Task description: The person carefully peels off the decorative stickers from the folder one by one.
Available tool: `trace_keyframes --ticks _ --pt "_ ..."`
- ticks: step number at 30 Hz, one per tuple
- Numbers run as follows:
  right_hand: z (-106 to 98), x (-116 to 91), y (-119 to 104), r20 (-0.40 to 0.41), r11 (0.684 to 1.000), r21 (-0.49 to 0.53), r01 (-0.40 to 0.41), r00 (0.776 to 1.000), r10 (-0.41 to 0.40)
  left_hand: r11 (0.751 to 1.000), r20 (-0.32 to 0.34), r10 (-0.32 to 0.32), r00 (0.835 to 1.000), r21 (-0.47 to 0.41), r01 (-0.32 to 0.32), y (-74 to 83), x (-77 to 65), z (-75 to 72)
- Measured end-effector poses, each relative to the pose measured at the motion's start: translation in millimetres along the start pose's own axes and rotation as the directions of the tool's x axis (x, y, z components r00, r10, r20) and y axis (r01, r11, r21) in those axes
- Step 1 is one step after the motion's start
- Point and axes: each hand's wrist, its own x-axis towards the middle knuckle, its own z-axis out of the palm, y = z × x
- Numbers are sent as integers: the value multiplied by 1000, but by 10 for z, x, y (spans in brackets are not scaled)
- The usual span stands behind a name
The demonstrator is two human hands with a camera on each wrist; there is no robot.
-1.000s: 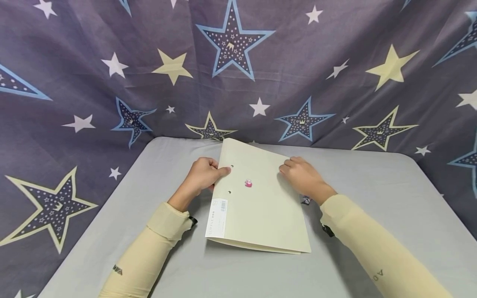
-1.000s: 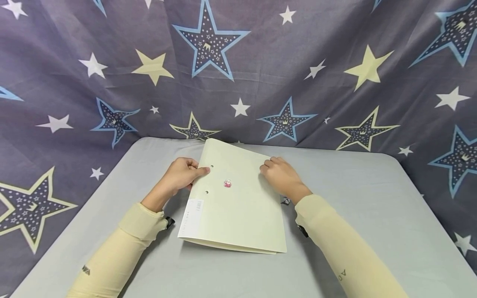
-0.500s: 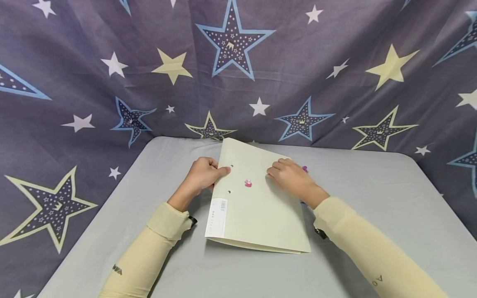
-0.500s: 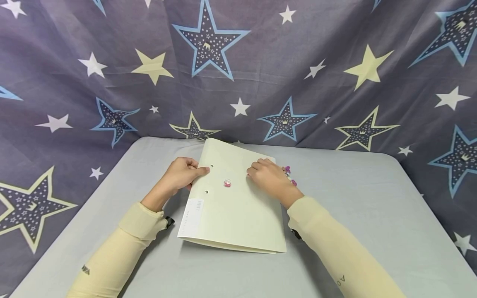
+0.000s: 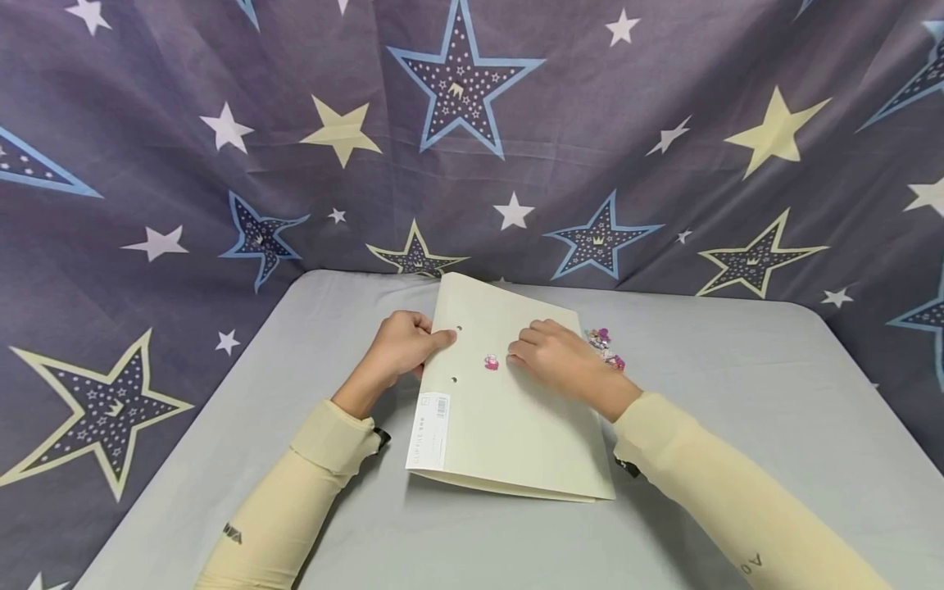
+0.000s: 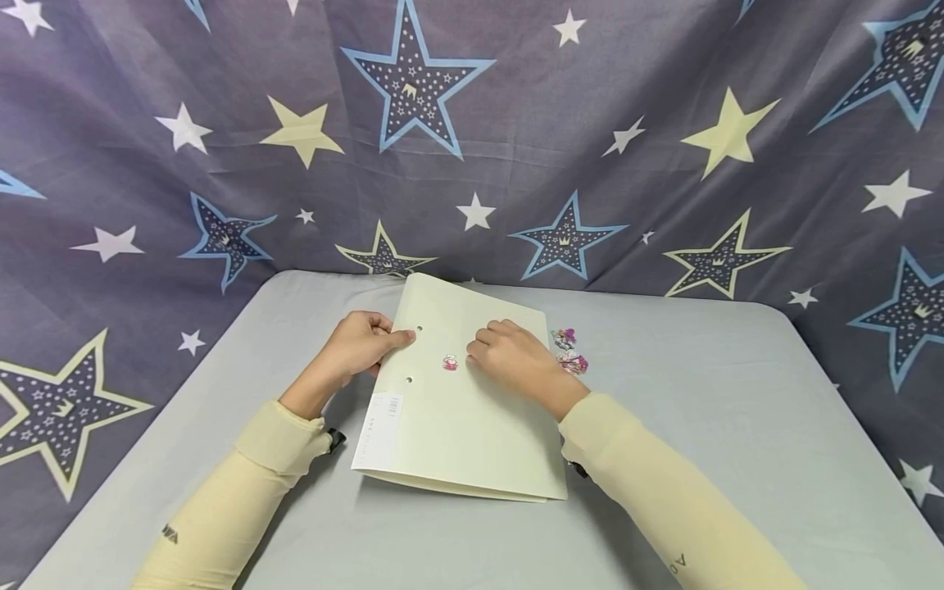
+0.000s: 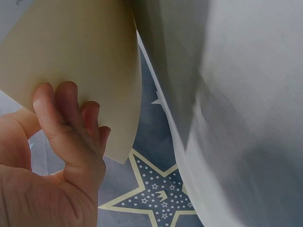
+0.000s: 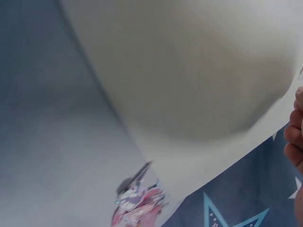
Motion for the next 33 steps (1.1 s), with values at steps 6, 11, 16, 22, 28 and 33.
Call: trace_keyframes --ticks 6,11,16,22,28,33 --pt "-10 68 -72 -27 998 -6 58 998 -59 1000 0 -1 1000 5 1 0 4 -6" --pt "-2 103 -111 -9 998 9 69 998 -69 1000 5 -3 1000 4 3 2 -2 -10" --pt "8 126 -149 13 997 17 69 998 -69 1000 6 1 1000 4 -1 7 -5 -10" --pt "8 148 -177 22 998 20 61 998 -61 1000 5 2 1000 13 -2 0 -3 -7" --pt "1 158 -198 41 996 -36 82 996 -81 1000 6 -1 1000 16 1 0 2 -6" --pt "-35 176 -236 58 992 -77 104 993 -100 1000 6 -1 1000 15 1 0 2 -5"
